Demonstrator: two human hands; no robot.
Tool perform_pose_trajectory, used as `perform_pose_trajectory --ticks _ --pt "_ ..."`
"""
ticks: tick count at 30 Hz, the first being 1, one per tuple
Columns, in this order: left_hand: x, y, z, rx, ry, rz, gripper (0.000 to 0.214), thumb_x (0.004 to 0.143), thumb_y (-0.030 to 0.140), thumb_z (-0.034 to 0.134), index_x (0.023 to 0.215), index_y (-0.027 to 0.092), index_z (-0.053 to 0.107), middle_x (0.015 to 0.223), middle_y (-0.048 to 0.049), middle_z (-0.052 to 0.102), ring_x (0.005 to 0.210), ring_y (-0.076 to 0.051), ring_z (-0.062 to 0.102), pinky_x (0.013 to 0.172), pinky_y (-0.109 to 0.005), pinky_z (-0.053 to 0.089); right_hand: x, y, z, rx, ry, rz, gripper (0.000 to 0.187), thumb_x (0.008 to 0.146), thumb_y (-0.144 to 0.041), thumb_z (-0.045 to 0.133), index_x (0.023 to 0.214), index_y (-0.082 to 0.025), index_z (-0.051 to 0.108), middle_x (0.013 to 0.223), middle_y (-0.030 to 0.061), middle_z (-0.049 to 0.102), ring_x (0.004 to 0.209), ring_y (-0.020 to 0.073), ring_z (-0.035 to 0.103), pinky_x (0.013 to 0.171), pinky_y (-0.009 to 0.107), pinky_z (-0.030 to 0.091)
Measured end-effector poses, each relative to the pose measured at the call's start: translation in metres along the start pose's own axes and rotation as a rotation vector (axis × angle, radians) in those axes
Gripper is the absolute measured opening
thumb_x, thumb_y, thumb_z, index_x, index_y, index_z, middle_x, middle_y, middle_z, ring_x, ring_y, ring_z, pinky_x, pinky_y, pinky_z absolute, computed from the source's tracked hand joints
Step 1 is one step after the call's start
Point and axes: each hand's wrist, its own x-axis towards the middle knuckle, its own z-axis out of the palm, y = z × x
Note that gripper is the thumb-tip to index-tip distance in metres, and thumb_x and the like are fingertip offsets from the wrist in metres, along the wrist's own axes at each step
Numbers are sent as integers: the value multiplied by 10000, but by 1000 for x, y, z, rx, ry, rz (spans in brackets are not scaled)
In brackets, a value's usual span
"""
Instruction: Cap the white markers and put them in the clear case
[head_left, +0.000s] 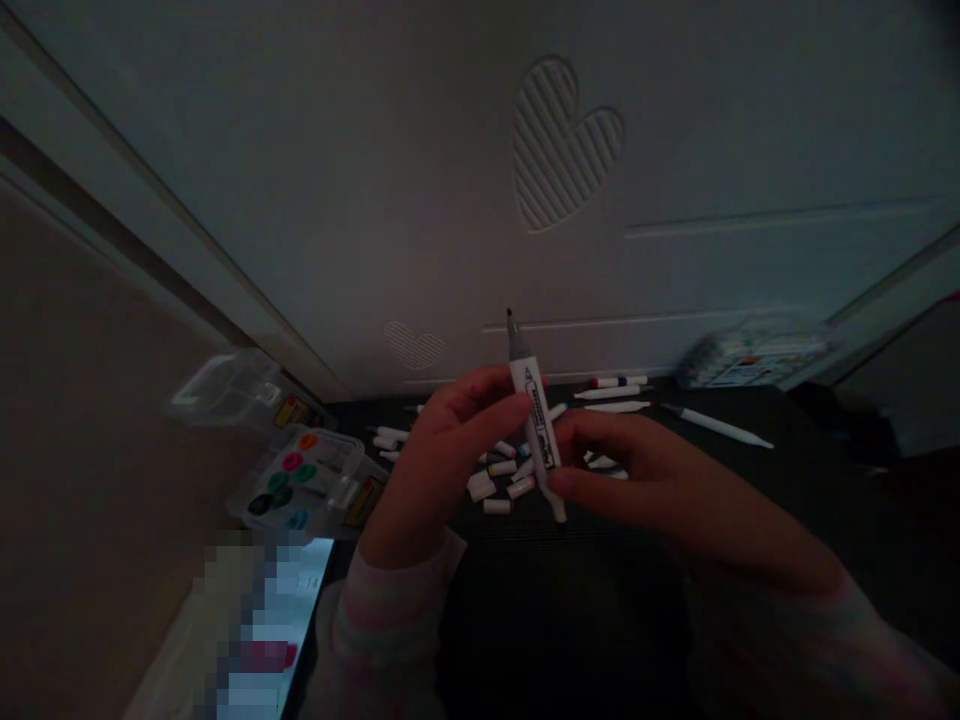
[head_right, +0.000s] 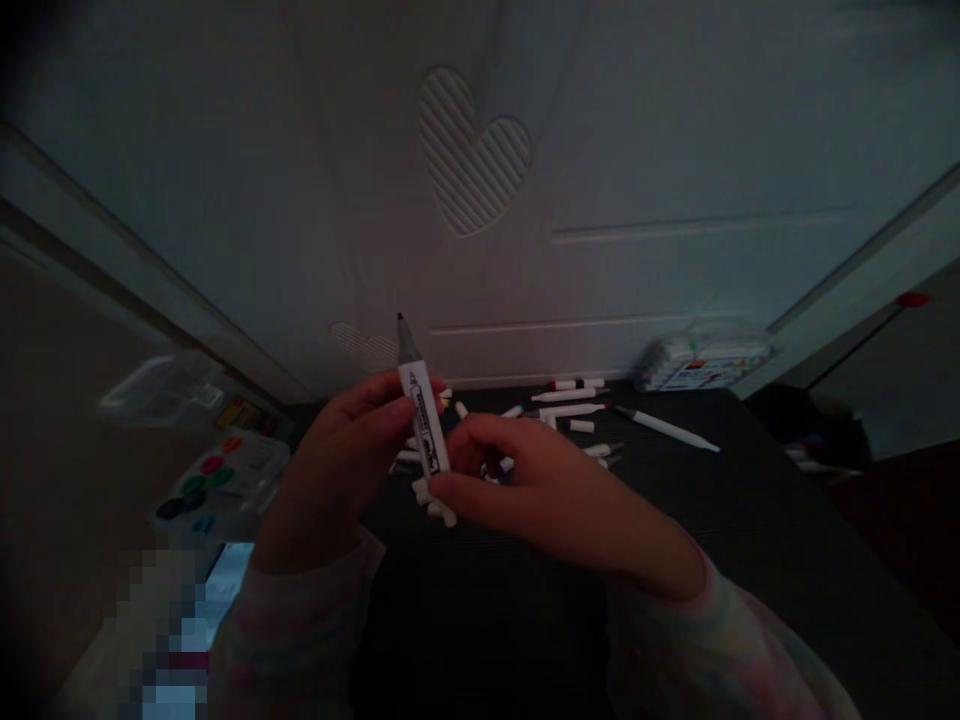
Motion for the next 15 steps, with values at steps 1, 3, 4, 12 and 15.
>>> perform_pose_trajectory --ticks 1,3,4,12,15 --pt "-1 0 0 27 -6 2 154 722 264 634 856 206 681 790 8 658 681 -108 566 617 -209 429 0 0 0 -10 4 -1 232 795 -393 553 857 -179 619 826 28 622 767 155 556 677 270 425" --pt "-1 -1 -1 84 -24 3 161 735 273 619 865 201 680 823 -5 659 721 -130 574 639 -226 429 1 1 0 -17 10 -10 228 795 -393 550 843 -179 611 811 24 615 755 152 552 667 266 427" --pt "-2 -1 -2 115 -33 3 160 740 273 613 866 200 680 836 -8 656 742 -140 576 653 -233 429 2 2 0 -13 18 -15 228 795 -397 549 835 -180 607 803 21 611 754 152 552 669 266 430" --pt "-1 1 2 343 -65 116 157 764 236 586 881 216 687 944 -13 630 895 -167 563 798 -257 417 4 3 0 34 86 -3 206 802 -378 542 755 -183 589 696 2 577 759 164 565 755 310 441" --pt "-1 1 1 366 30 125 217 752 257 602 960 249 664 955 -3 630 864 -159 568 741 -250 436 2 3 -5 109 141 23 160 788 -349 564 775 -192 595 704 -1 596 730 159 574 709 291 451"
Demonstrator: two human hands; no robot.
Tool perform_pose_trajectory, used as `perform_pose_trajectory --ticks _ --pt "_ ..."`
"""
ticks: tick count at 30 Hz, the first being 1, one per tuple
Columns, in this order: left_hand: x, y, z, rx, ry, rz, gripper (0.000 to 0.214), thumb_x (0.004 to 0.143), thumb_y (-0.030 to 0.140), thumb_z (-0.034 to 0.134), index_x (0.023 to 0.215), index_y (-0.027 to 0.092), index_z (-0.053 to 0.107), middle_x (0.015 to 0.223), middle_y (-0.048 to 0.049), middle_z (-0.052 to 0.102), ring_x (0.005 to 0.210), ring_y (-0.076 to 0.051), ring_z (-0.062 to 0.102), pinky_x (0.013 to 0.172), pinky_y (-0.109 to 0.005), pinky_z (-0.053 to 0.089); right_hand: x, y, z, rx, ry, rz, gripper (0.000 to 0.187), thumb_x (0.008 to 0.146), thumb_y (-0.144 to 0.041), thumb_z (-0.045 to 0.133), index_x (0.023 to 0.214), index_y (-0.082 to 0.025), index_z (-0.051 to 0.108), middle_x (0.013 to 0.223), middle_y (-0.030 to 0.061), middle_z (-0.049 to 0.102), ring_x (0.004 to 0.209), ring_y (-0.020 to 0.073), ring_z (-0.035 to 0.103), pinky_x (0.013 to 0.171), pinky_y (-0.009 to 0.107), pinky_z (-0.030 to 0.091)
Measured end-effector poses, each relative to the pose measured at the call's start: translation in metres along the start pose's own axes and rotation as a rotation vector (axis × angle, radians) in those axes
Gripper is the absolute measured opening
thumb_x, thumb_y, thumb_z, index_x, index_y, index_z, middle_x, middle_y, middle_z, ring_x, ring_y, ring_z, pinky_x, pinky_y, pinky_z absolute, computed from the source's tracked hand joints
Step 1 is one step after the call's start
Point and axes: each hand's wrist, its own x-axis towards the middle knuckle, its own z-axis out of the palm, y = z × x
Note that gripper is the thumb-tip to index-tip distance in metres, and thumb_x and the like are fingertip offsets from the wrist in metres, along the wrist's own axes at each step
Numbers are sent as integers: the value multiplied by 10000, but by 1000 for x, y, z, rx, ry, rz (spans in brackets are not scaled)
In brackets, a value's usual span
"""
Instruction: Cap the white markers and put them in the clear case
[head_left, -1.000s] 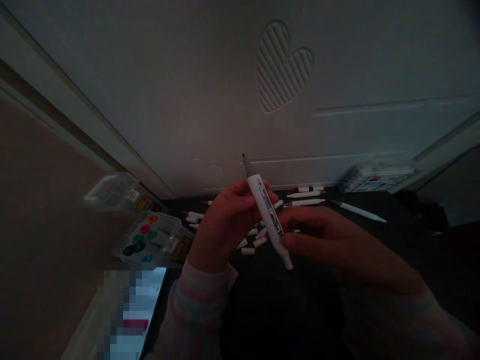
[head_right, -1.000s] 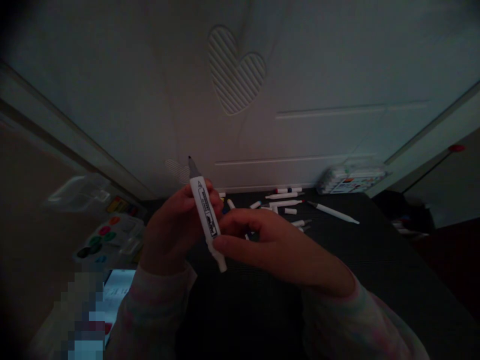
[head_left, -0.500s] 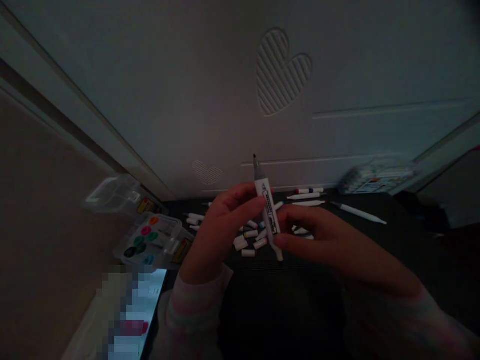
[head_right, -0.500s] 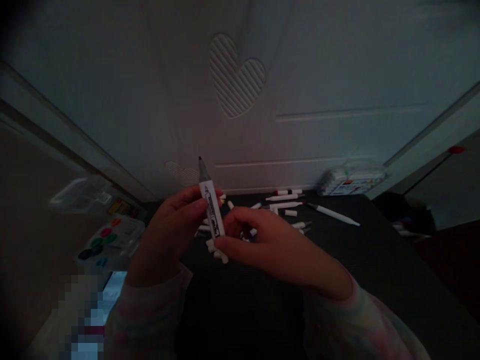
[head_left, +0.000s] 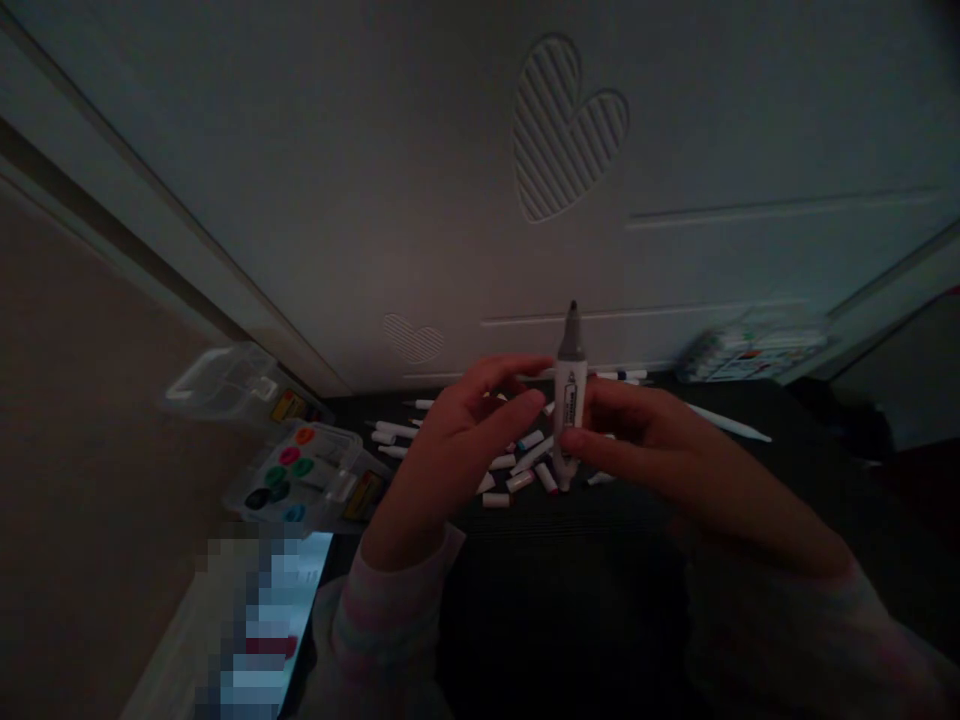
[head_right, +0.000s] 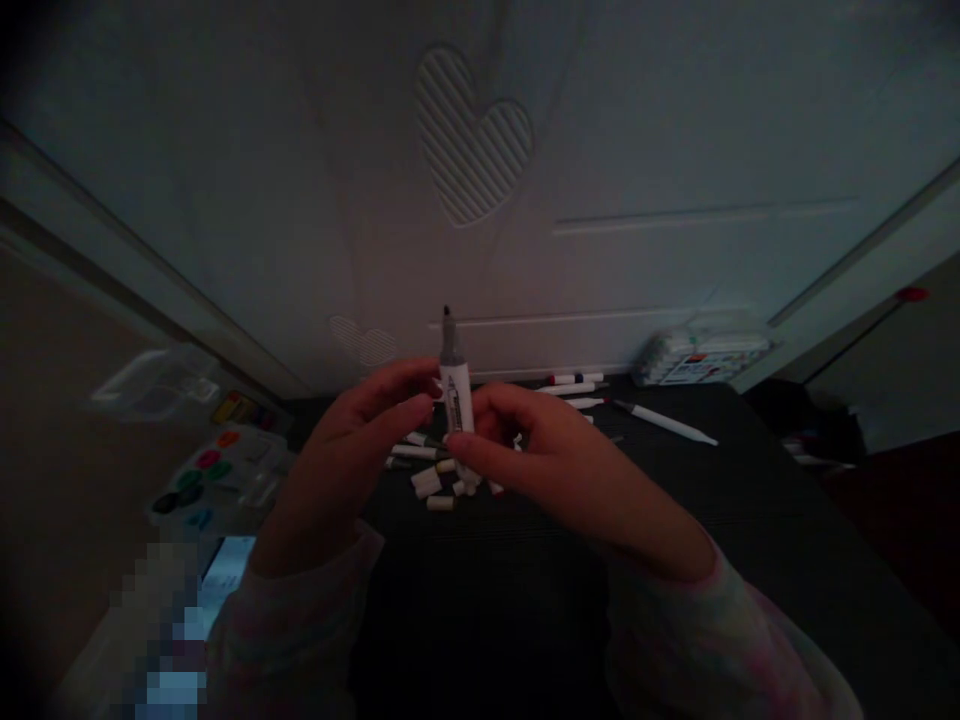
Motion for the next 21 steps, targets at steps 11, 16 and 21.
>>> perform_pose_trajectory --ticks 11,16,21 --pt "4 -3 -18 -34 344 121 128 744 276 592 828 202 654 793 4 640 688 -104 564 611 -202 439 -7 8 -38 286 624 -129 58 714 -193 579 661 -215 572 544 -35 478 521 103 459 476 243 320" --pt "7 -8 -14 45 321 131 119 749 274 590 829 204 643 778 10 643 705 -108 578 634 -211 450 -4 10 -47 411 709 -214 73 642 -153 550 632 -213 589 498 -34 426 485 106 422 476 252 322" --pt "9 -9 -1 253 162 67 136 783 283 553 863 195 619 783 9 639 701 -113 577 629 -226 447 -4 5 -48 482 741 -255 82 590 -124 550 573 -198 583 516 -27 429 494 103 420 475 257 317"
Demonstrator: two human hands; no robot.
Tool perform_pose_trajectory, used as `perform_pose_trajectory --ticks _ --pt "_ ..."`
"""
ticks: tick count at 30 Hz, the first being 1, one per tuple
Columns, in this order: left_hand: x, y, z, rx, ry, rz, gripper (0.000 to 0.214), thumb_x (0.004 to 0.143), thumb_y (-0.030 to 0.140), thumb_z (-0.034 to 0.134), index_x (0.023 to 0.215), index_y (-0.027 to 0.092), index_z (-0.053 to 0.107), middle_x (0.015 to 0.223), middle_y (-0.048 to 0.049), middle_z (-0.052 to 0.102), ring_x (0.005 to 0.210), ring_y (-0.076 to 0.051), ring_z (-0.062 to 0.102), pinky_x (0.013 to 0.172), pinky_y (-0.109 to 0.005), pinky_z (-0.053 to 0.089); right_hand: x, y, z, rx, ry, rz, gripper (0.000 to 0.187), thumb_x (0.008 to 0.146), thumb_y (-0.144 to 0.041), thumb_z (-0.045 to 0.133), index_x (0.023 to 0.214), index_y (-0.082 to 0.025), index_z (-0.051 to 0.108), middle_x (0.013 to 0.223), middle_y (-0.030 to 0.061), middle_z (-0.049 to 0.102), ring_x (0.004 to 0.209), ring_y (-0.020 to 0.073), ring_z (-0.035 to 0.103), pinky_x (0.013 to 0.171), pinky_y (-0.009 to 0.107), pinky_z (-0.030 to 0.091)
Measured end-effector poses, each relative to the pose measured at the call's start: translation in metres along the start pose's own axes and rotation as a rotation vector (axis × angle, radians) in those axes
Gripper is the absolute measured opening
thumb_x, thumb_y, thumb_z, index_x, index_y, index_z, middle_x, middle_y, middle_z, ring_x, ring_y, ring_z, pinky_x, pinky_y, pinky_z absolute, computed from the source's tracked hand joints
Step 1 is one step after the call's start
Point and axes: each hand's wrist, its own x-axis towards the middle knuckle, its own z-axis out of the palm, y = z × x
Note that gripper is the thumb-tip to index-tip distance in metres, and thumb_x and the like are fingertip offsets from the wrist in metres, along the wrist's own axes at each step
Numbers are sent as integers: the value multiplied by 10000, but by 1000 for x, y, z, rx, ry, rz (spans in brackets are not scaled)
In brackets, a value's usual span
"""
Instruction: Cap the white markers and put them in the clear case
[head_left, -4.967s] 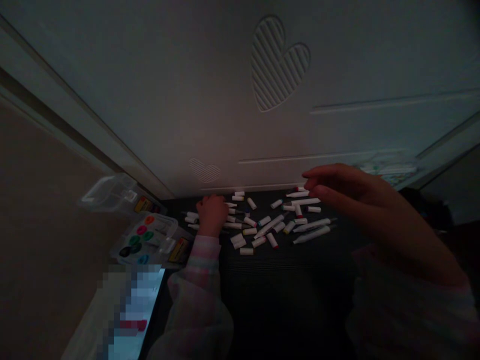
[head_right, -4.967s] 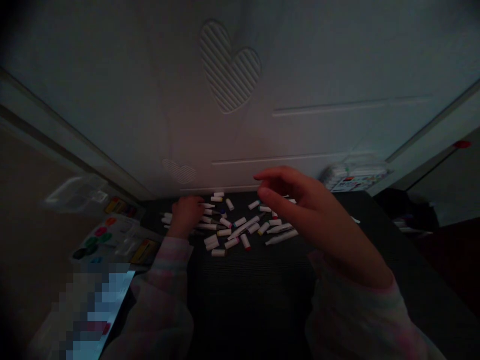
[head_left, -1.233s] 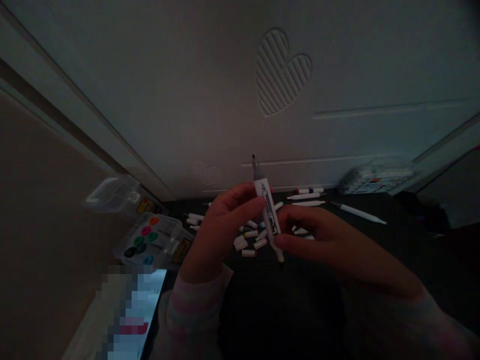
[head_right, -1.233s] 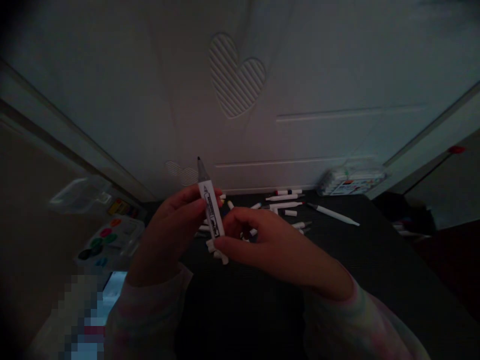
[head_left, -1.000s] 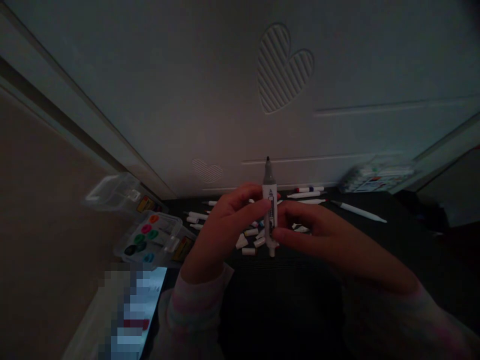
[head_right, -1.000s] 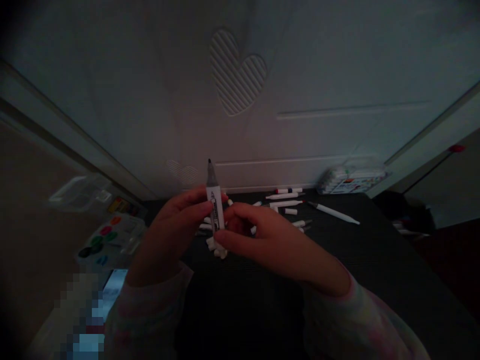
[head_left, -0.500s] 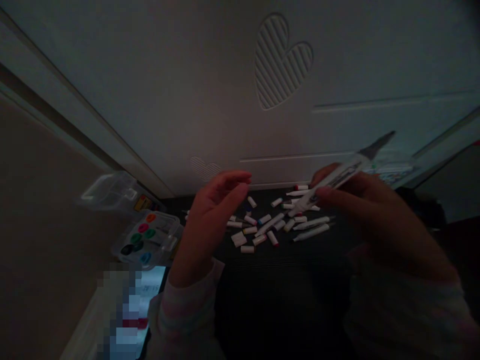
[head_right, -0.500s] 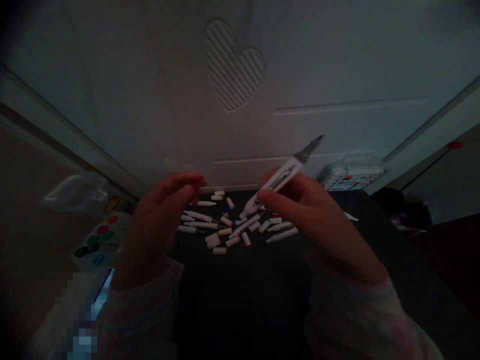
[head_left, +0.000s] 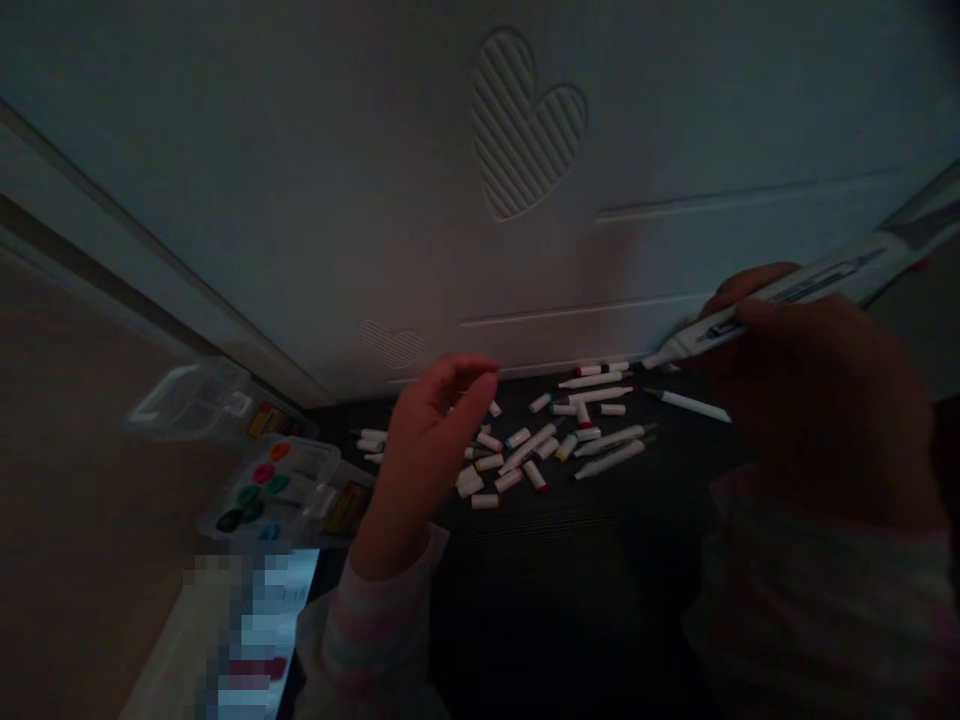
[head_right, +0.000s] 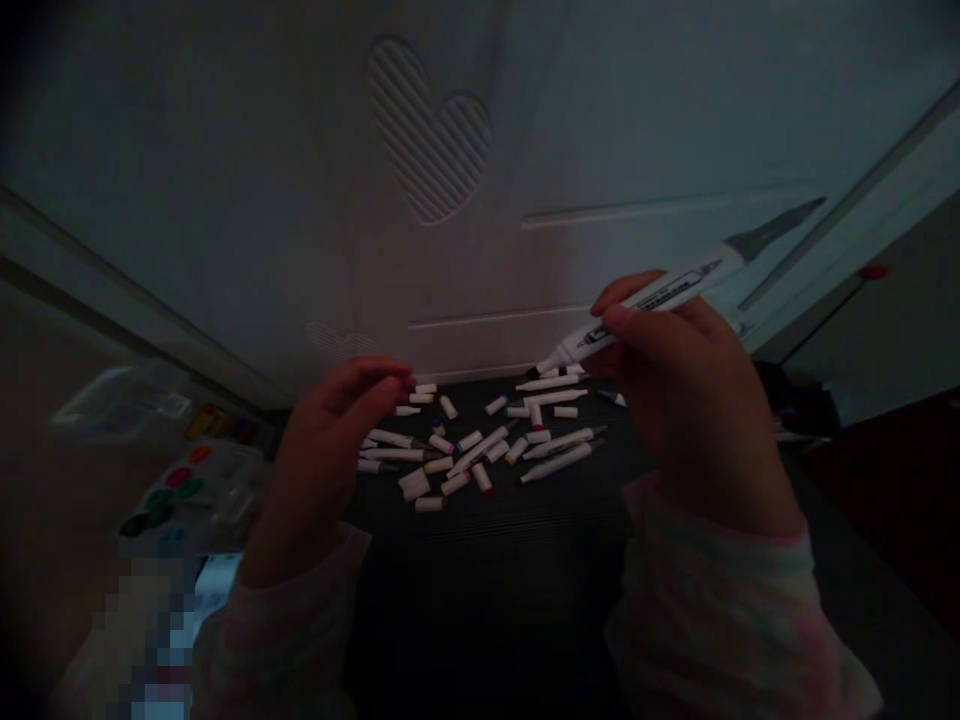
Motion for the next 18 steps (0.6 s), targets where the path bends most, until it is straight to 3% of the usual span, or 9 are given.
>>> perform_pose_trajectory --ticks 4,8,11,18 --pt "2 -8 18 295 -185 65 157 804 268 514 891 176 607 807 -12 632 713 -132 573 636 -256 449 1 1 -2 5 -23 -28 79 615 -125 555 592 -193 588 530 -27 445 500 101 427 484 262 323" --pt "2 -29 44 655 -396 217 164 834 251 474 892 172 605 903 -39 635 848 -174 569 760 -312 445 2 4 -7 20 -60 -54 111 661 -113 547 617 -202 596 517 -35 444 488 91 418 475 246 309" --pt "-2 -47 64 867 -496 282 179 852 213 434 861 174 609 886 -39 639 847 -191 565 757 -326 447 2 4 -7 37 -64 -38 105 678 -129 550 627 -207 599 509 -37 445 500 92 427 489 247 320" --pt "-14 -69 92 1044 -544 362 172 855 192 418 909 187 581 938 -42 615 911 -222 535 751 -348 451 2 4 -7 89 -87 -34 114 695 -131 552 626 -204 604 521 -38 449 502 84 428 482 235 328"
